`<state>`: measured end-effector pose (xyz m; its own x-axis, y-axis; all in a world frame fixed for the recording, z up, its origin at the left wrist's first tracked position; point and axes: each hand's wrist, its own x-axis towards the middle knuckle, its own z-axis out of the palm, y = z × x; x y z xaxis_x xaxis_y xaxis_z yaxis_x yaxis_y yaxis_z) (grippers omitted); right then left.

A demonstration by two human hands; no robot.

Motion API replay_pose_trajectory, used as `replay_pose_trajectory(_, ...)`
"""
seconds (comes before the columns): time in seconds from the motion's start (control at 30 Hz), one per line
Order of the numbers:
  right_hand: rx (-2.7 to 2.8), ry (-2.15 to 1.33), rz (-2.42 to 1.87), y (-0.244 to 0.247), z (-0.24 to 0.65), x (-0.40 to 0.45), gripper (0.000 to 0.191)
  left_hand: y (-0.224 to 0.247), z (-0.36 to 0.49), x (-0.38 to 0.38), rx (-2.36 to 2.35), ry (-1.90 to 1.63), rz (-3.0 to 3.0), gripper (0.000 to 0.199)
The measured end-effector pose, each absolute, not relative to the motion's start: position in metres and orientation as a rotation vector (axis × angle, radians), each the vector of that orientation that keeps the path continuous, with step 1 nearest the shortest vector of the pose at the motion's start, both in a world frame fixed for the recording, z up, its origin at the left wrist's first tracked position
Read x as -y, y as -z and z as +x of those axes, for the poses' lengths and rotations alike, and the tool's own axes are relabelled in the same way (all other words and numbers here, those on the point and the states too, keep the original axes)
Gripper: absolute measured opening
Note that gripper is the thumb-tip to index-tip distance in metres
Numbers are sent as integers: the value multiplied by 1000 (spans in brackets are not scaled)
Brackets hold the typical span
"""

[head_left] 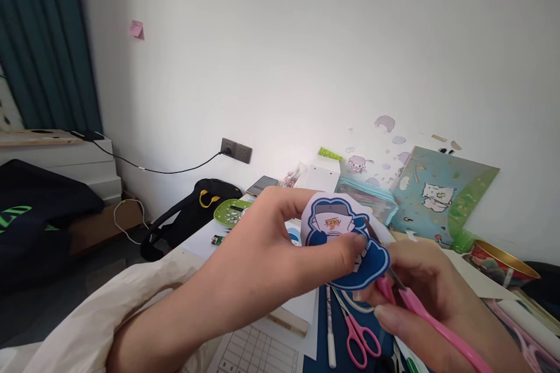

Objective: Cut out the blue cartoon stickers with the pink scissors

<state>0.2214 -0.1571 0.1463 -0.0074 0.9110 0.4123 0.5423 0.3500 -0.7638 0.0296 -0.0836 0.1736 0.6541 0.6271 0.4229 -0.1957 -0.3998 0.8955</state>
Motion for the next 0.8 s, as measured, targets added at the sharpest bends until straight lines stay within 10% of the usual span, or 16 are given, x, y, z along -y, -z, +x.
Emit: replay_pose_trajectory(0.8, 1842, -408, -1329, -147, 228, 148, 16, -168, 27, 83, -400, -947, 1749, 21)
